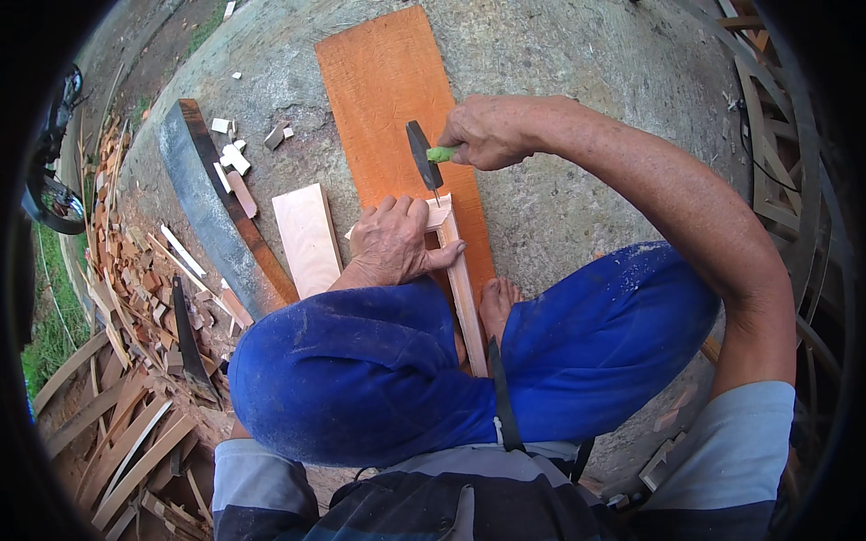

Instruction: The person sits on the floor and assembles small wooden pieces into a frame-like structure. They use a hammer to drive nails into the joints, repeatedly adjusting the pieces to ensure alignment.

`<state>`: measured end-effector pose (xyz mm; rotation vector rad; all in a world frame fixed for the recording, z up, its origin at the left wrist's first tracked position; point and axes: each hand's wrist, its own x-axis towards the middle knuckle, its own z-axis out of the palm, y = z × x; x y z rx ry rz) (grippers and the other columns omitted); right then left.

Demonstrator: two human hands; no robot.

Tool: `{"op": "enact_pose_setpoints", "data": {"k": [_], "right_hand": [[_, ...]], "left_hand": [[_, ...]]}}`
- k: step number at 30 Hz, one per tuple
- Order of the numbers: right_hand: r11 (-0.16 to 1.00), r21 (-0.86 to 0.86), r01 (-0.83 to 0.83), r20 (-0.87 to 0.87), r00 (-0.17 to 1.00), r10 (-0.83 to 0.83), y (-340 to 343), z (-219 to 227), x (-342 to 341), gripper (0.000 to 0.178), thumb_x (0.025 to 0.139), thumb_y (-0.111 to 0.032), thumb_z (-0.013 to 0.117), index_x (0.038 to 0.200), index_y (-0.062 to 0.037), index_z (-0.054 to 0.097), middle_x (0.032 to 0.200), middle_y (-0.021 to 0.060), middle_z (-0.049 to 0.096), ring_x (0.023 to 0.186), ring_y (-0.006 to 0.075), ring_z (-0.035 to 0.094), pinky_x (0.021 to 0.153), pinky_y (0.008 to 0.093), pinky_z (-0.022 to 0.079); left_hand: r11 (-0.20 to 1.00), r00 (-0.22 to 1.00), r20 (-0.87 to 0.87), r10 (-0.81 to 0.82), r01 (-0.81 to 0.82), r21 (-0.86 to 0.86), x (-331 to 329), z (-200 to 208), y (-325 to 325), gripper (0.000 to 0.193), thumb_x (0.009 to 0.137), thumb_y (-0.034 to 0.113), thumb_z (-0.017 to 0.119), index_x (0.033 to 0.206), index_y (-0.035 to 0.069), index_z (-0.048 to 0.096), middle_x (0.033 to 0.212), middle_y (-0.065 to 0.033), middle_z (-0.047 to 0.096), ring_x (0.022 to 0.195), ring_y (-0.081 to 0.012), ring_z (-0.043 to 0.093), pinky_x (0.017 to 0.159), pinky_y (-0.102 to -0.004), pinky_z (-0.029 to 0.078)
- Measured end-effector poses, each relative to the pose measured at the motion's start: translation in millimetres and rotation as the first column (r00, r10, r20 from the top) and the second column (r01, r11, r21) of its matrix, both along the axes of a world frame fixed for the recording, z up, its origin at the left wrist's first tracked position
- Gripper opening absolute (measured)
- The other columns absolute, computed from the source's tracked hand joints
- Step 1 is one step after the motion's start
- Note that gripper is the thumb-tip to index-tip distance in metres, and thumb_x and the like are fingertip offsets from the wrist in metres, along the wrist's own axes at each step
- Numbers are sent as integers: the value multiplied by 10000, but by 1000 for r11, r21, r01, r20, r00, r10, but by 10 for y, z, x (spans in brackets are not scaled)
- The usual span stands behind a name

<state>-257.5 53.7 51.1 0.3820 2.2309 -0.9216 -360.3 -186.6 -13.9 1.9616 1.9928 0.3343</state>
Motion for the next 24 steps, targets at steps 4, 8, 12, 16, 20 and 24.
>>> {"op": "enact_pose_setpoints", "data": {"k": [4, 8, 12, 16, 20, 24], "right_hand": [[996, 13, 86, -43, 995, -86, 16, -63, 46, 292, 1056, -247, 576, 1113, -4, 729, 702, 140, 672, 639, 264, 651, 644, 469, 517], [1000, -14, -15, -113, 993, 13, 88, 20, 31, 307, 1059, -271, 577, 1097, -9, 733, 669, 121, 640, 598, 237, 625, 633, 449, 511], [950, 44, 308, -275, 919, -285, 187, 123, -57, 303, 1056, -273, 589, 1174, -39, 740, 660, 101, 632, 573, 218, 601, 628, 418, 509], [895, 91, 437, -542, 775, -324, 17, 68, -87, 279, 1030, -234, 617, 1207, -54, 736, 694, 107, 667, 600, 243, 618, 646, 419, 530], [996, 58, 67, -141, 988, -59, 7, 65, -55, 260, 1019, -202, 617, 1186, -46, 739, 756, 144, 706, 690, 287, 665, 686, 460, 524], [986, 25, 165, -75, 984, -162, 30, 116, 24, 315, 1027, -209, 613, 1289, -73, 724, 771, 149, 711, 715, 293, 672, 692, 471, 512]], "left_hand": [[999, 1000, -5, -4, 4, -35, 4, 0, 1, 709, 759, 765, 734, 803, 66, 625, 777, -92, 646, 750, -257, 677, 656, -393, 548], [1000, 1000, -8, -1, 1, -23, 4, 7, 5, 681, 748, 748, 747, 798, 77, 638, 766, -82, 645, 749, -246, 676, 676, -383, 532], [999, 1000, -10, -6, 5, -33, 12, 16, 8, 711, 760, 764, 729, 806, 62, 624, 765, -88, 642, 748, -256, 677, 663, -395, 550], [999, 1000, -13, 9, -10, -34, 32, 26, 0, 706, 753, 755, 741, 807, 60, 627, 763, -89, 642, 741, -258, 677, 669, -399, 552], [1000, 1000, -3, 10, -10, -27, 40, 22, 6, 700, 751, 743, 752, 815, 56, 634, 768, -96, 647, 740, -259, 677, 672, -397, 551], [997, 1000, 9, 4, -3, -80, 41, 22, 7, 700, 758, 733, 753, 838, 46, 645, 790, -105, 657, 764, -265, 682, 687, -403, 555]]}}
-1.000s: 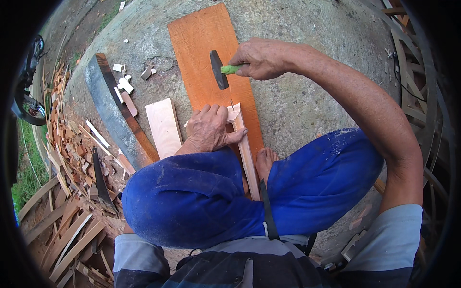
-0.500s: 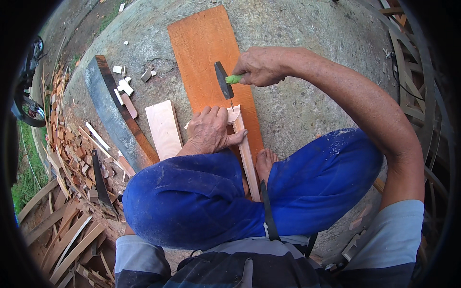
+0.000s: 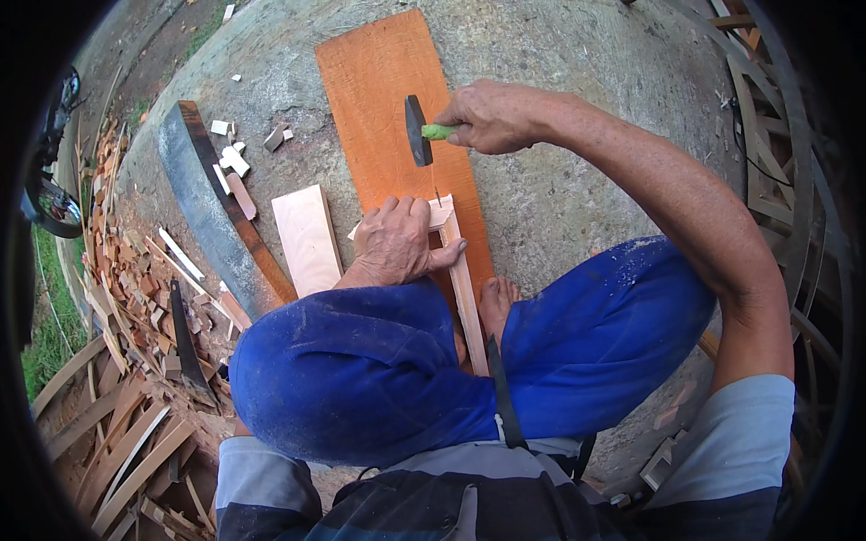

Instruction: The person sits on the floor and assembles small wooden pieces into a frame-like structure. They use a hammer to drive nails into the joints, repeatedly adjusting the pieces to ensure alignment.

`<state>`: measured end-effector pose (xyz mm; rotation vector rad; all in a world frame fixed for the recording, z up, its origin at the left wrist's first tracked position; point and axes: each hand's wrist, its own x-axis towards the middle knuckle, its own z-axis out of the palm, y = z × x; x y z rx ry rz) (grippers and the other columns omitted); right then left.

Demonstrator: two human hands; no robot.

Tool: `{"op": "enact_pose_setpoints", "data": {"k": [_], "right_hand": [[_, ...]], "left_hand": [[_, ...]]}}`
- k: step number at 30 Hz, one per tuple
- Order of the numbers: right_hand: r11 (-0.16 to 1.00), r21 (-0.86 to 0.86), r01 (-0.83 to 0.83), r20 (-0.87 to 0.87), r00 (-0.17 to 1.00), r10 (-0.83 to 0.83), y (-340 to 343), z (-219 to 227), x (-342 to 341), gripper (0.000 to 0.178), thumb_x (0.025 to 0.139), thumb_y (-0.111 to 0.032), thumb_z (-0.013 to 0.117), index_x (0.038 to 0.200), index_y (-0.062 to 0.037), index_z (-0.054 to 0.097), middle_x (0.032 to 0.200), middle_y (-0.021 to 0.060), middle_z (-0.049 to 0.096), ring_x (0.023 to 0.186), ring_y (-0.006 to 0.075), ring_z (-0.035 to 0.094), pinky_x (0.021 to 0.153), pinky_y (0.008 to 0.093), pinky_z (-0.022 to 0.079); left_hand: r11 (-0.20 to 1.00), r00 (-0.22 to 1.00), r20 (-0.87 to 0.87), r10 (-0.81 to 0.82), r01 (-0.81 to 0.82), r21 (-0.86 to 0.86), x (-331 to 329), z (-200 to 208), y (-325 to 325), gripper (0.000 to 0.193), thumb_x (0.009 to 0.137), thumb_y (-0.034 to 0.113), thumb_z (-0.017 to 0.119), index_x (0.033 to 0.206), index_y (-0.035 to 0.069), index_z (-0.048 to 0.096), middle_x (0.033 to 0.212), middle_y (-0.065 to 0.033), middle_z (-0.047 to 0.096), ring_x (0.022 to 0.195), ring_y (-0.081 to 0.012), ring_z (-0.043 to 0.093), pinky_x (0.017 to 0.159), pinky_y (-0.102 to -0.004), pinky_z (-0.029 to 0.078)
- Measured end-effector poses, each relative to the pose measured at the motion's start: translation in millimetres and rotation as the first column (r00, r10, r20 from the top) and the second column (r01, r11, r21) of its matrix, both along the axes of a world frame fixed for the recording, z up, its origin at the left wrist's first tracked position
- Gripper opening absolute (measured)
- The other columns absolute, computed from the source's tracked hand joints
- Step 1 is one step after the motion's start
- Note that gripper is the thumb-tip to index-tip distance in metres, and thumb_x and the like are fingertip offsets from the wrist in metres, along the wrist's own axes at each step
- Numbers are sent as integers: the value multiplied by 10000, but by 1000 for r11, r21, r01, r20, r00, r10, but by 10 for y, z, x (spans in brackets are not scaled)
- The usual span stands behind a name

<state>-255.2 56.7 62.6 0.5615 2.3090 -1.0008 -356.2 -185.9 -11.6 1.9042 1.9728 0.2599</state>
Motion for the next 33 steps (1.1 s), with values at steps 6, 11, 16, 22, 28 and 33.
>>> {"op": "enact_pose_setpoints", "data": {"k": [6, 11, 16, 22, 28, 33], "right_hand": [[997, -48, -65, -15, 998, 64, -112, -58, 96, 315, 1026, -175, 620, 1285, -22, 714, 700, 134, 671, 648, 231, 639, 656, 458, 497], [978, 41, 204, -145, 970, -196, -349, -73, 212, 293, 1026, -208, 560, 1155, 42, 639, 898, 218, 713, 765, 320, 702, 711, 500, 538], [331, -396, 856, 357, 476, -804, -934, 75, 710, 169, 1065, -151, 464, 1126, -9, 531, 749, 94, 550, 519, 176, 554, 415, 365, 466], [21, -349, 937, 558, 226, -798, -1409, 218, 961, 386, 1083, -146, 463, 1461, -74, 484, 840, 18, 486, 501, 84, 468, 385, 280, 452], [177, -382, 907, 571, 382, -727, -1415, 196, 988, 381, 1082, -131, 448, 1454, -58, 482, 824, 12, 473, 501, 74, 468, 360, 255, 443], [117, -421, 900, 558, 358, -749, -1435, 184, 1014, 211, 1067, -125, 441, 1245, -46, 526, 754, 3, 470, 476, 80, 457, 358, 269, 444]], "left_hand": [[1000, 1000, 6, 12, -12, -14, -9, 6, -9, 688, 776, 723, 746, 844, 47, 639, 811, -106, 669, 798, -266, 684, 714, -405, 542], [1000, 1000, -1, -20, 20, -12, -17, 32, 5, 679, 797, 715, 733, 847, 45, 638, 809, -104, 660, 801, -272, 678, 732, -410, 537], [996, 997, 37, -70, 72, -55, -64, 60, 11, 583, 846, 607, 724, 903, 34, 635, 859, -122, 653, 847, -287, 674, 748, -410, 538], [988, 989, 38, -140, 142, -63, -136, -2, -3, 319, 846, 299, 733, 959, 36, 593, 913, -123, 657, 893, -304, 681, 772, -425, 563], [982, 980, 57, -188, 190, -16, -202, -46, -24, 165, 855, 143, 676, 951, 34, 597, 879, -116, 661, 913, -267, 688, 740, -393, 581], [989, 985, 93, -144, 145, -7, -195, -35, -33, 189, 861, 177, 707, 937, 52, 587, 903, -93, 687, 908, -267, 698, 735, -395, 585]]}}
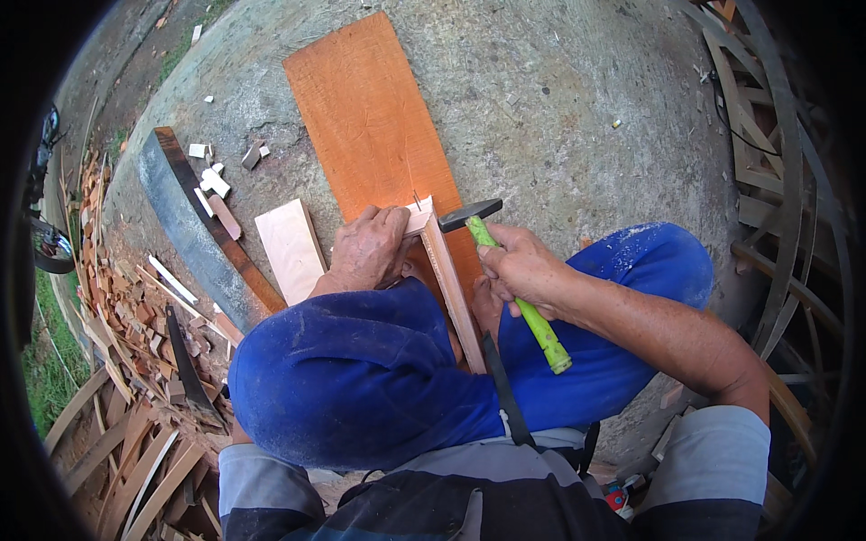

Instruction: The person sits on the floor and assembles small wooden pieces into a frame-like structure. They use a hammer to drive nails into the joints, repeatedly adjusting the pieces to ensure alignment.

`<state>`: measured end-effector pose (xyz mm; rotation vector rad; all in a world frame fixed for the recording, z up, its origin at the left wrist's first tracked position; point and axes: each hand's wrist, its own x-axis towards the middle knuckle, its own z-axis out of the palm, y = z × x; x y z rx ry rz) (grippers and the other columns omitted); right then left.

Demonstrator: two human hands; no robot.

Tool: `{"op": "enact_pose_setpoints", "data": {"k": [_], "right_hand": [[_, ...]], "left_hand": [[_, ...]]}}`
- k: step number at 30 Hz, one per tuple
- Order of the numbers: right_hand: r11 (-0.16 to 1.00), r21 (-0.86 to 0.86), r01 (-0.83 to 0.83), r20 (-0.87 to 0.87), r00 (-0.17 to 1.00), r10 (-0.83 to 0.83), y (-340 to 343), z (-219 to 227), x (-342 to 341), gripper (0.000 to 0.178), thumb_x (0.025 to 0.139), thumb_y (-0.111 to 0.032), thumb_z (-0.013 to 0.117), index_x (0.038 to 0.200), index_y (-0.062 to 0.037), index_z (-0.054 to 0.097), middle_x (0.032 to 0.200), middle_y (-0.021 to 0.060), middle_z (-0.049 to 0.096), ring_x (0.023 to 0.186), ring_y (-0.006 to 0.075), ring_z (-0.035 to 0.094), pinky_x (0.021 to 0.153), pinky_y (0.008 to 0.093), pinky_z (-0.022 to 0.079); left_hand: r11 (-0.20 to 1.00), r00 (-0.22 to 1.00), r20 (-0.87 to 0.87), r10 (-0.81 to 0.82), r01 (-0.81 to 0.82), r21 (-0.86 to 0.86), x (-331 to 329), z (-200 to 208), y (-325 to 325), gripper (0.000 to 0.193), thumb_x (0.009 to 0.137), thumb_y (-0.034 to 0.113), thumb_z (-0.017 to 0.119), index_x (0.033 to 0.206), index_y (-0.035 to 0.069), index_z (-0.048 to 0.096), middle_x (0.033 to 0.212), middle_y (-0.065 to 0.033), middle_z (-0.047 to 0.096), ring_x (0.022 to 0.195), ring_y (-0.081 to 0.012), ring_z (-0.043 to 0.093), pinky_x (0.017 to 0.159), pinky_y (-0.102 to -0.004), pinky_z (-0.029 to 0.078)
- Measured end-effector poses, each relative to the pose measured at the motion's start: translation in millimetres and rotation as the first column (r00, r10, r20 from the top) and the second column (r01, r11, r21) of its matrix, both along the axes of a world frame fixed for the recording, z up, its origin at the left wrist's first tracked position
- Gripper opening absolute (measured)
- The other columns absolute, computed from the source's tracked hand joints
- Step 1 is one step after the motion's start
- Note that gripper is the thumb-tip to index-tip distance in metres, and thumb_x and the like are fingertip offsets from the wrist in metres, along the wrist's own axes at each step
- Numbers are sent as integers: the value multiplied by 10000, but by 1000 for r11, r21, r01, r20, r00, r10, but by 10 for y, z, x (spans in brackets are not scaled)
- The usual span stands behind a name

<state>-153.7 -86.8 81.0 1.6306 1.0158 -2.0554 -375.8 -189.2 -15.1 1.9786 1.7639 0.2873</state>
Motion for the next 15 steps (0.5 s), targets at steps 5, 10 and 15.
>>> {"op": "enact_pose_setpoints", "data": {"k": [5, 10, 15], "right_hand": [[999, 5, 39, -10, 999, -39, -30, 10, -6, 201, 1062, -119, 439, 1225, -48, 533, 722, -5, 465, 467, 82, 452, 355, 276, 442], [999, 10, 32, -4, 999, -32, -17, 4, -5, 151, 1060, -111, 440, 1168, -54, 530, 704, -12, 457, 465, 80, 448, 351, 279, 431], [1000, 13, 9, -11, 1000, -9, 8, 7, -15, 123, 1063, -113, 440, 1131, -62, 529, 692, -14, 455, 459, 82, 439, 353, 283, 429]], "left_hand": [[1000, 1000, -13, 10, -10, -1, 18, 10, 2, 210, 856, 196, 729, 935, 64, 587, 903, -94, 696, 898, -269, 701, 735, -406, 588], [1000, 1000, 5, 5, -5, 3, -7, 24, 24, 191, 853, 180, 725, 923, 62, 590, 895, -96, 696, 896, -268, 694, 736, -407, 587], [997, 997, 25, -74, 74, 19, -71, 36, 76, 155, 849, 143, 713, 902, 57, 595, 903, -95, 690, 899, -263, 683, 733, -407, 585]]}}
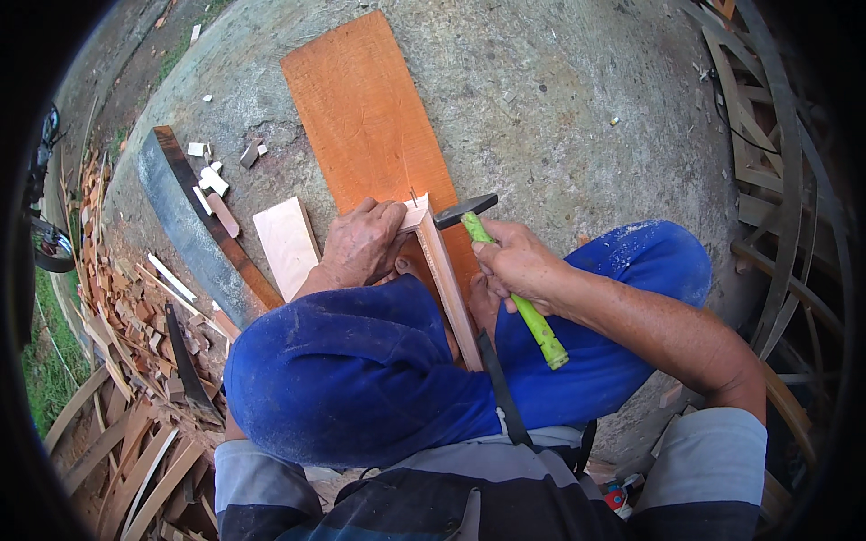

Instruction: The person sits on the floor and assembles small wooden pieces into a frame-like structure. They use a hammer to drive nails into the joints, repeatedly adjusting the pieces to ensure alignment.

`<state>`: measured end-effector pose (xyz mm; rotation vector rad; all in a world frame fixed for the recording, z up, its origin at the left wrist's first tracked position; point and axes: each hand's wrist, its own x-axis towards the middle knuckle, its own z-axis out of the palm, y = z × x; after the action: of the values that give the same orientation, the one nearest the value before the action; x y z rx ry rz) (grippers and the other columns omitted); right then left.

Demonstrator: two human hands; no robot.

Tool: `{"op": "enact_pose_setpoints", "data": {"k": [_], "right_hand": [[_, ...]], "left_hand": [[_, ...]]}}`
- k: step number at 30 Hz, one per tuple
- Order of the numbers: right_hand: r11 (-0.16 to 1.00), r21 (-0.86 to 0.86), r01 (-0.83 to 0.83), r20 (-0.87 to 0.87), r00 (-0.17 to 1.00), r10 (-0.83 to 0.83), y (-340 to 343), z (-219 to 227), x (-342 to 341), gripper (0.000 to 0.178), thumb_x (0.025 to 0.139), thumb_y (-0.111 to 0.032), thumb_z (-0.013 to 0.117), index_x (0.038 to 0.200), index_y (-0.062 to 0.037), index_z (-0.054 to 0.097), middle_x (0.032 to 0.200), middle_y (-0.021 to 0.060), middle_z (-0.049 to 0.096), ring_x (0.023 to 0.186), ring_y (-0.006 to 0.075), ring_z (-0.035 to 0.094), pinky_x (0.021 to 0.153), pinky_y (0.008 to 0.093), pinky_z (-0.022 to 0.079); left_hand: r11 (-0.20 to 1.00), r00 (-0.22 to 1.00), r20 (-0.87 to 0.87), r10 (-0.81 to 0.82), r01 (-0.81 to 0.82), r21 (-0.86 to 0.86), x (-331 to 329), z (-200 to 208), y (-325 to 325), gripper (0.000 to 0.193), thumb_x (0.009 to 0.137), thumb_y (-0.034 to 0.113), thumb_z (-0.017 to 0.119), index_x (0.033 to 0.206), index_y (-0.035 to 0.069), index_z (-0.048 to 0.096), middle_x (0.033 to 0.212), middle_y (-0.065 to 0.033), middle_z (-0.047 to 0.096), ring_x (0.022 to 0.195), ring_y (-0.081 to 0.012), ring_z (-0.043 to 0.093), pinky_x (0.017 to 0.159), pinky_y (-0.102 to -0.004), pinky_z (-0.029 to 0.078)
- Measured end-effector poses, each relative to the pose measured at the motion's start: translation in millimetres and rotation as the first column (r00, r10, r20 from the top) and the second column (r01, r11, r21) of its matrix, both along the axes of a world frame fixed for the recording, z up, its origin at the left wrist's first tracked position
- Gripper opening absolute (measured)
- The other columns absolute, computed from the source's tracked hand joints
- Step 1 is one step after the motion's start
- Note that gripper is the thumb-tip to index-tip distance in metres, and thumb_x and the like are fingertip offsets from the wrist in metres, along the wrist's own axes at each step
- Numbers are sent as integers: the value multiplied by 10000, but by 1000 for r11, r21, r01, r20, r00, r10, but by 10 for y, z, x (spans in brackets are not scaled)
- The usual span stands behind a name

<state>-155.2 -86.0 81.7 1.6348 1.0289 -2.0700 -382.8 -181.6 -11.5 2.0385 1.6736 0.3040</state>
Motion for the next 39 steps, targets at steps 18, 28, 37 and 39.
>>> {"op": "enact_pose_setpoints", "data": {"k": [18, 28, 37, 39], "right_hand": [[6, 845, -534, 271, 438, 857, 414, -34, 182, 744, 911, -1, 632, 1590, -116, 351, 980, 131, 588, 805, 321, 703, 641, 424, 607], [210, 822, -529, 174, 585, 792, 803, -278, -109, 409, 1004, -95, 620, 1397, -73, 504, 954, 77, 597, 772, 189, 673, 554, 318, 547], [883, 396, -251, -34, 957, 288, 335, -480, -490, 231, 903, -36, 682, 1079, 24, 545, 920, 123, 659, 761, 209, 727, 631, 335, 619], [911, 388, -141, -27, 986, 164, 243, -580, -422, 219, 854, -40, 731, 1003, 13, 579, 898, 132, 661, 759, 212, 726, 648, 356, 599]], "left_hand": [[996, 997, -21, 77, -78, -32, 87, -15, -57, 203, 854, 163, 724, 943, 67, 569, 922, -78, 675, 908, -276, 668, 757, -405, 579], [996, 997, -15, 72, -73, -54, 87, 10, -61, 150, 887, 153, 691, 942, 63, 585, 914, -91, 678, 931, -288, 678, 763, -435, 575], [939, 998, 45, -50, 62, -339, -119, -13, 172, 320, 948, 359, 676, 1105, 90, 606, 838, -167, 740, 792, -380, 741, 680, -510, 578], [945, 996, 50, -67, 80, -317, -117, -46, 170, 299, 938, 340, 682, 1087, 92, 606, 803, -167, 731, 769, -379, 738, 668, -506, 577]]}}
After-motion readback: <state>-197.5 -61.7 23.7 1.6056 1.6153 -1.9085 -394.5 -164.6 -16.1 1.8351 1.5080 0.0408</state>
